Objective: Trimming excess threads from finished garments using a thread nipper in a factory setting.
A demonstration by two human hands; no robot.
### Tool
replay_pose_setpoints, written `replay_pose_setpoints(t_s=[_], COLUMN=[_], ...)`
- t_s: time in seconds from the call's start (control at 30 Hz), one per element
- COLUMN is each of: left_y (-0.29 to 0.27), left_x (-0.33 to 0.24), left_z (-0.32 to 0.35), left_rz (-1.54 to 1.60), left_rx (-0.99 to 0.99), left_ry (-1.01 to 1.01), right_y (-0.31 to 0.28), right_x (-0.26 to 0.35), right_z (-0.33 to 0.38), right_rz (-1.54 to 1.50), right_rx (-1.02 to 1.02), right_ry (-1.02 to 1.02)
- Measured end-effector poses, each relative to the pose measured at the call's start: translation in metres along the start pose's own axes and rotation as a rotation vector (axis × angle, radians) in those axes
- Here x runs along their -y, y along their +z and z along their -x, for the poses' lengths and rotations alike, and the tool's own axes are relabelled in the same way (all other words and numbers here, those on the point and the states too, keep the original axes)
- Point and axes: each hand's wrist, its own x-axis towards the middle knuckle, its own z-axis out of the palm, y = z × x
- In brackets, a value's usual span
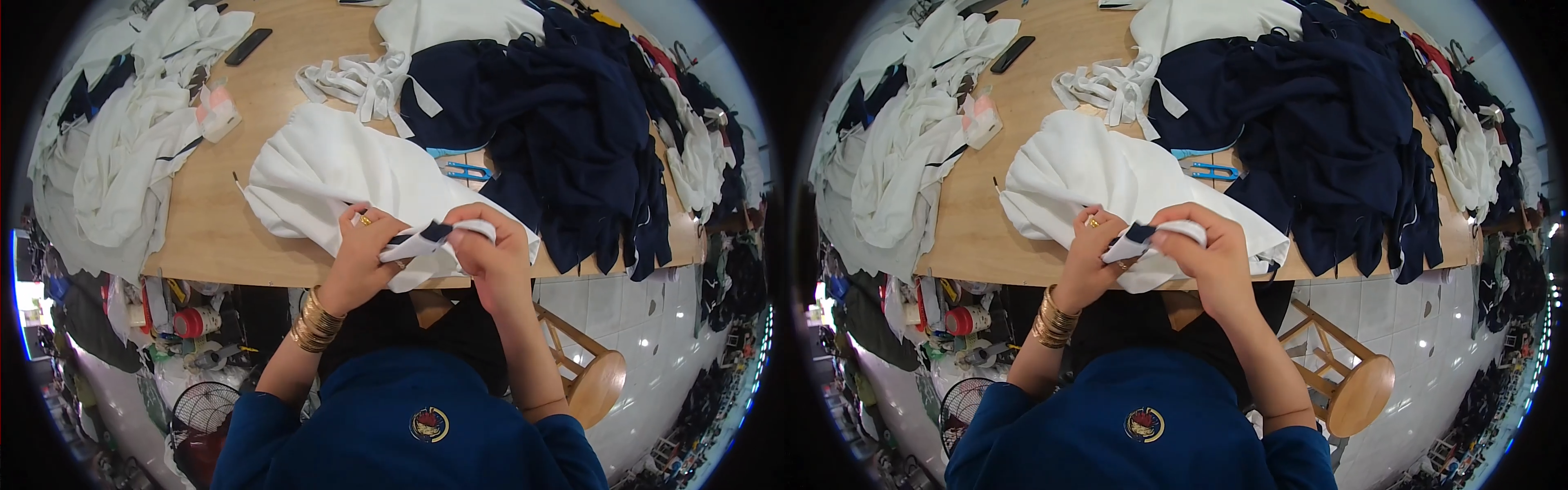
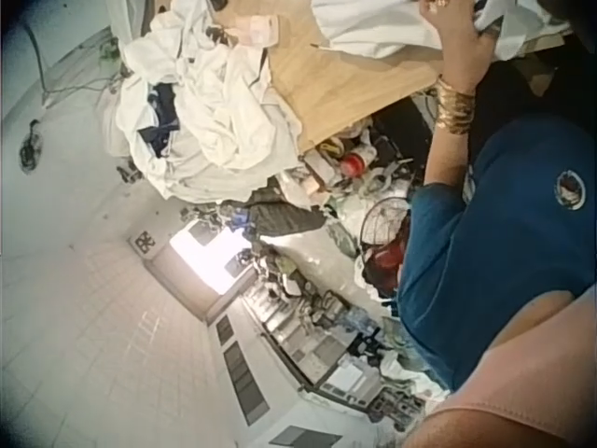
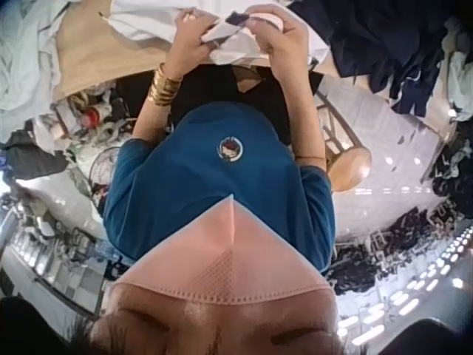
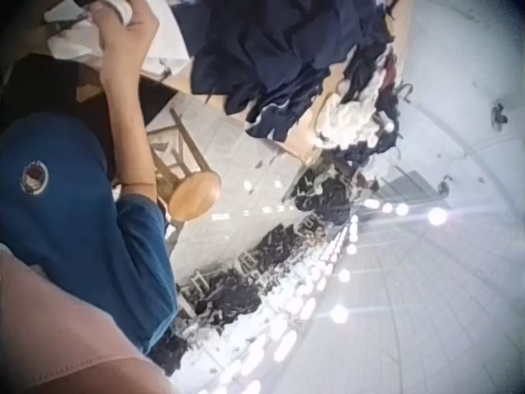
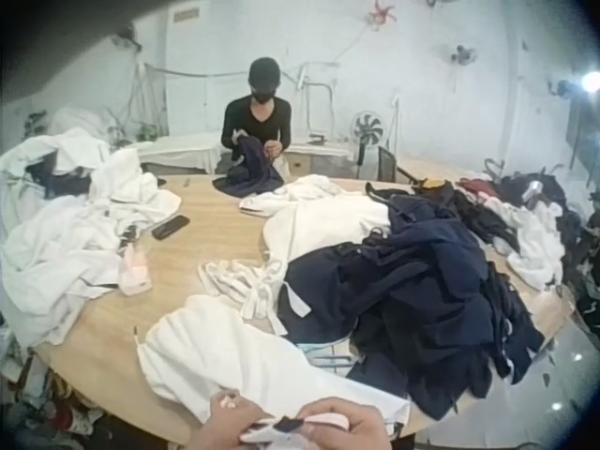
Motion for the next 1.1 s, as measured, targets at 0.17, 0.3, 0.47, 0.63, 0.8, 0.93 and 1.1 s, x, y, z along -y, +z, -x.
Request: replay_pose_setpoints(t_s=[0.17,0.3,0.47,0.63,0.8,0.93,1.1], left_y=[-0.015,-0.015,-0.005,0.01,0.014,0.021,0.016], left_x=[0.002,0.01,0.019,0.023,0.015,0.017,0.017], left_z=[0.0,0.001,-0.002,-0.005,-0.002,-0.004,-0.007], left_rz=[0.431,0.42,0.539,0.755,1.052,0.904,0.932], left_rx=[0.106,0.18,0.092,-0.099,-0.145,-0.117,0.064], left_ry=[-0.299,-0.324,-0.313,-0.414,-0.511,-0.355,-0.324], right_y=[-0.012,-0.012,-0.024,-0.017,-0.027,0.012,0.003], right_x=[-0.023,-0.028,-0.041,-0.03,-0.07,-0.067,-0.055], right_z=[-0.015,-0.021,-0.032,-0.04,-0.045,-0.063,-0.086], right_rz=[-0.394,-0.386,-0.499,-0.158,-0.304,-0.221,0.293], right_rx=[-0.199,-0.279,-0.228,-0.3,-0.313,-0.048,0.346], right_ry=[0.234,0.197,0.232,0.203,0.215,0.249,0.202])
